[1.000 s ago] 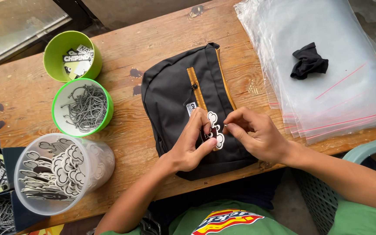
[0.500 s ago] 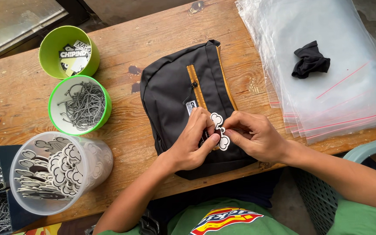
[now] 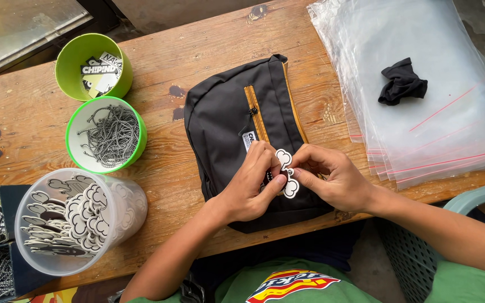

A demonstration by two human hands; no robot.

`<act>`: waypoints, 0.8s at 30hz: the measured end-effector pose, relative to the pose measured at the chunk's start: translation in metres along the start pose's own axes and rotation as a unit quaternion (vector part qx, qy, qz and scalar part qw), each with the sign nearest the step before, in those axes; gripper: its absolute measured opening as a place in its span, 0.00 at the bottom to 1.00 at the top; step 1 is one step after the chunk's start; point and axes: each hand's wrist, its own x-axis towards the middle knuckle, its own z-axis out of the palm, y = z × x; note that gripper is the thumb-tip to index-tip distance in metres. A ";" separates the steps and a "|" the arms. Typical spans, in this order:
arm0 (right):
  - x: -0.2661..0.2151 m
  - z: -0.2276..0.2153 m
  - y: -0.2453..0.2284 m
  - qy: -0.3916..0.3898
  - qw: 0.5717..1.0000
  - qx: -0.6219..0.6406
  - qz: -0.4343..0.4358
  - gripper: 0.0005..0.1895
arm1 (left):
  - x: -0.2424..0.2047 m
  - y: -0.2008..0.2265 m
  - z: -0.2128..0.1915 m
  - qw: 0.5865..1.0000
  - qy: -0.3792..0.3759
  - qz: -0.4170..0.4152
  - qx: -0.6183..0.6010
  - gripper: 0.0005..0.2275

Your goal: The person attaches a small chain to a black bag, wipes a clear plastic bag with a cloth, places the bag inside the plastic bag, and seals it.

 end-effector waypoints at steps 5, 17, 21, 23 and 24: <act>0.000 0.001 -0.005 0.002 0.999 0.031 0.034 0.05 | 0.000 0.001 -0.001 1.000 0.005 0.001 0.013 0.10; 0.001 -0.002 -0.016 0.035 0.980 -0.160 -0.110 0.09 | -0.002 -0.003 0.001 0.996 0.017 0.007 0.093 0.06; 0.004 0.002 -0.016 0.013 0.971 -0.202 -0.124 0.07 | -0.004 -0.007 0.002 0.992 0.000 0.002 0.127 0.08; 0.002 -0.001 -0.010 0.005 0.972 -0.210 -0.110 0.06 | -0.004 -0.006 0.003 0.991 -0.004 0.000 0.131 0.08; 0.001 -0.003 -0.006 -0.004 0.971 -0.218 -0.097 0.04 | -0.004 -0.005 0.004 0.991 -0.008 -0.002 0.135 0.08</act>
